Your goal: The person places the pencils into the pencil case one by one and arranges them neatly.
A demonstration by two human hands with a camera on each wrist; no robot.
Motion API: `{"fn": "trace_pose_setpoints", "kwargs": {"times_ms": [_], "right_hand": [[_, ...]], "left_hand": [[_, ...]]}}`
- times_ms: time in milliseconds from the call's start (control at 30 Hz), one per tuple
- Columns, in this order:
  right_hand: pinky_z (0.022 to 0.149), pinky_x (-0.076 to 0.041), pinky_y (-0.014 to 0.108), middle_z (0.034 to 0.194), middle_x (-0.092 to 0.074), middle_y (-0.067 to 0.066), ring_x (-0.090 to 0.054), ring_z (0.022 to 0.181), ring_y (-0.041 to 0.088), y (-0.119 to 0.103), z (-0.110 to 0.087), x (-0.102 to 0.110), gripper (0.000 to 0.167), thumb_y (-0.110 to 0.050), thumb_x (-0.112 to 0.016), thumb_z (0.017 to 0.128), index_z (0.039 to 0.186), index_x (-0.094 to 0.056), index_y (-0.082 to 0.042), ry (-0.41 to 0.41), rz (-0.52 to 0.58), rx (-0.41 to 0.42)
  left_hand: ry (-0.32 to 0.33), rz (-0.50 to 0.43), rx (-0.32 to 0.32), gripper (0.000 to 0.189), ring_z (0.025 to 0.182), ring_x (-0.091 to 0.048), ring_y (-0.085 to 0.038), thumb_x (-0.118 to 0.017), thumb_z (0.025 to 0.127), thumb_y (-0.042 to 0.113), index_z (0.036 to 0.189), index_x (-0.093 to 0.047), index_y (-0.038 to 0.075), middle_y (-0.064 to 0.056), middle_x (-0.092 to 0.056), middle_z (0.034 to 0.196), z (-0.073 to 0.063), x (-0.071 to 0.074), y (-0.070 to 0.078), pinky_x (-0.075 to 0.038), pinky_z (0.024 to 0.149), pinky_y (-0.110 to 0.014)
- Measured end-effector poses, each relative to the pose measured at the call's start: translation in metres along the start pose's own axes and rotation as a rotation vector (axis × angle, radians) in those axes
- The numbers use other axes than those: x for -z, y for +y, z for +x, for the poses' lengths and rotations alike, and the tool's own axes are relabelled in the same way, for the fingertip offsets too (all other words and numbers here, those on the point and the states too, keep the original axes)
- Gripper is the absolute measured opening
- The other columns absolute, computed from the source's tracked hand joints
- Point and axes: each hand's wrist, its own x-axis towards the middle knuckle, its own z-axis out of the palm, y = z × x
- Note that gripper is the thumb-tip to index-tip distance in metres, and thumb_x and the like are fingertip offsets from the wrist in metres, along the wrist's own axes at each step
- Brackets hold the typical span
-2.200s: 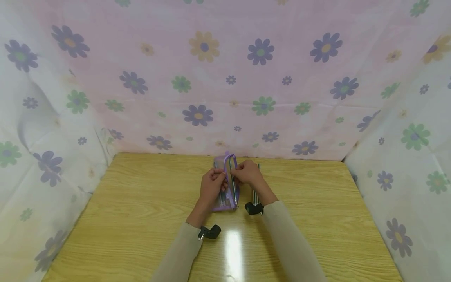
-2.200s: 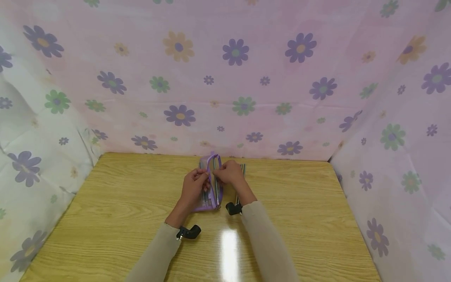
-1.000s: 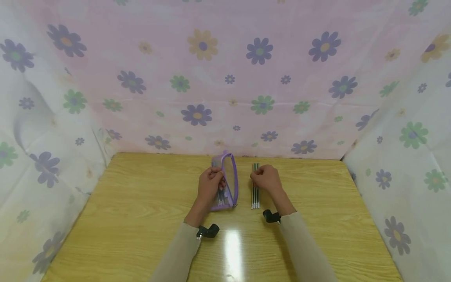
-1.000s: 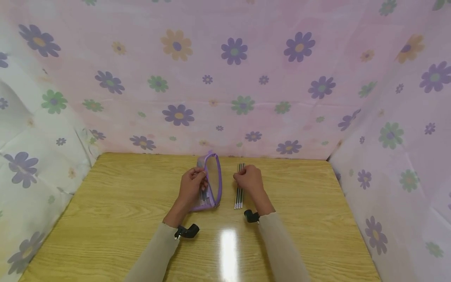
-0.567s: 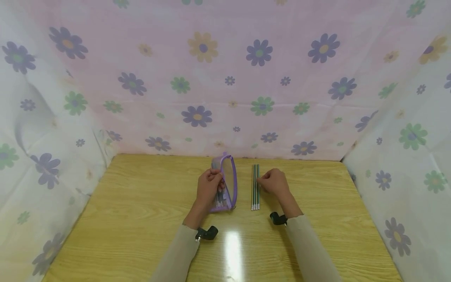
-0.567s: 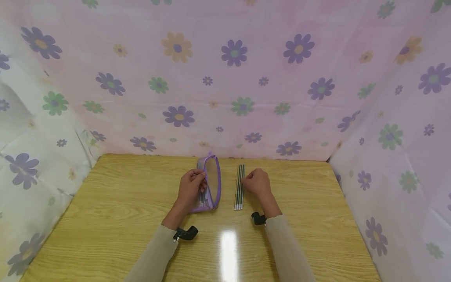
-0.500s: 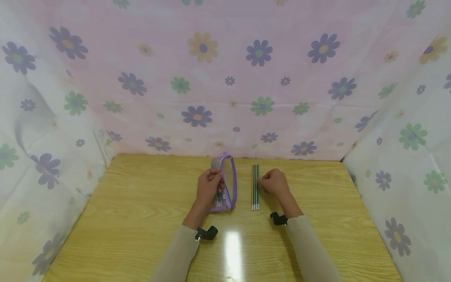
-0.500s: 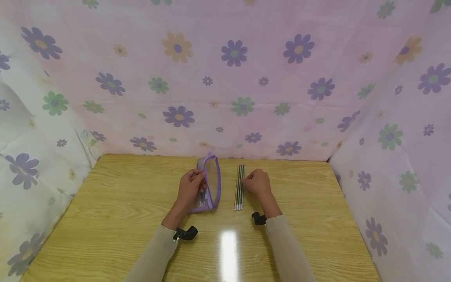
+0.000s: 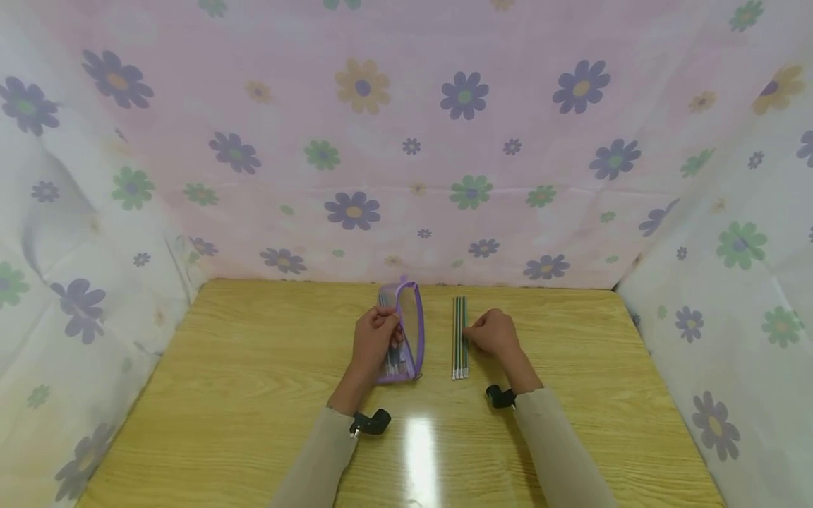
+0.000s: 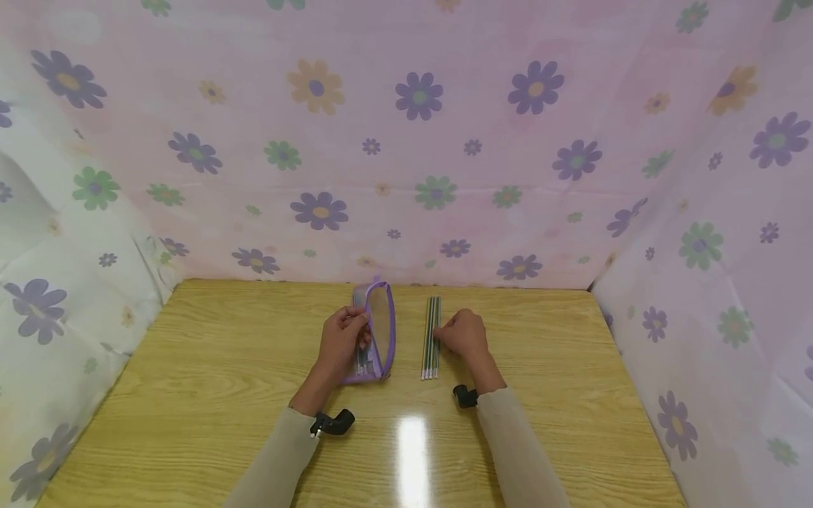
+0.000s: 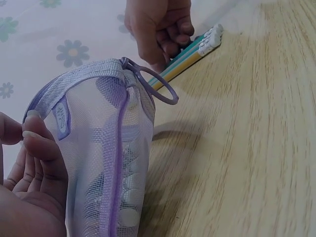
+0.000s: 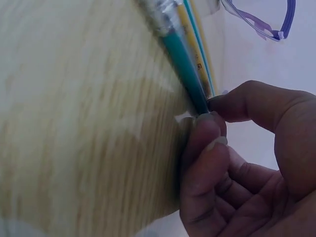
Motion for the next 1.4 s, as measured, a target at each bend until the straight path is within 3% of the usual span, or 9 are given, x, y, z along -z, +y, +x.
{"fn": "trace_pose_setpoints", "kwargs": {"times_ms": [333,933,1400], "right_hand": [[0.049,-0.039,0.029,0.048,-0.051,-0.002,-0.048,0.044,0.015,-0.0082,0.002,-0.0005,0.046,-0.027,-0.078,0.09,0.051,-0.058,-0.014,-0.006,-0.101,-0.09],[0.046,-0.04,0.028,0.05,-0.055,0.0,-0.05,0.045,0.016,-0.0053,0.0022,-0.0041,0.04,-0.029,-0.079,0.088,0.055,-0.063,-0.012,0.017,-0.104,-0.08],[0.043,-0.033,0.027,0.048,-0.042,-0.004,-0.04,0.044,0.014,-0.0043,0.0013,-0.0038,0.044,-0.029,-0.078,0.087,0.053,-0.053,-0.015,0.028,-0.102,-0.097]], "left_hand": [[0.002,-0.004,0.003,0.014,0.056,-0.061,-0.011,-0.063,0.102,0.002,0.112,-0.065,-0.007,-0.004,-0.066,0.073,0.0011,-0.0012,0.0001,-0.049,0.049,-0.02],[0.018,0.006,0.003,0.01,0.056,-0.059,-0.011,-0.064,0.101,0.003,0.108,-0.065,-0.004,-0.004,-0.067,0.074,0.0005,-0.0002,-0.0008,-0.049,0.049,-0.021],[0.019,0.004,0.013,0.011,0.055,-0.06,-0.011,-0.066,0.102,0.005,0.108,-0.065,-0.004,-0.004,-0.067,0.072,0.0004,0.0009,-0.0003,-0.048,0.049,-0.02]]}}
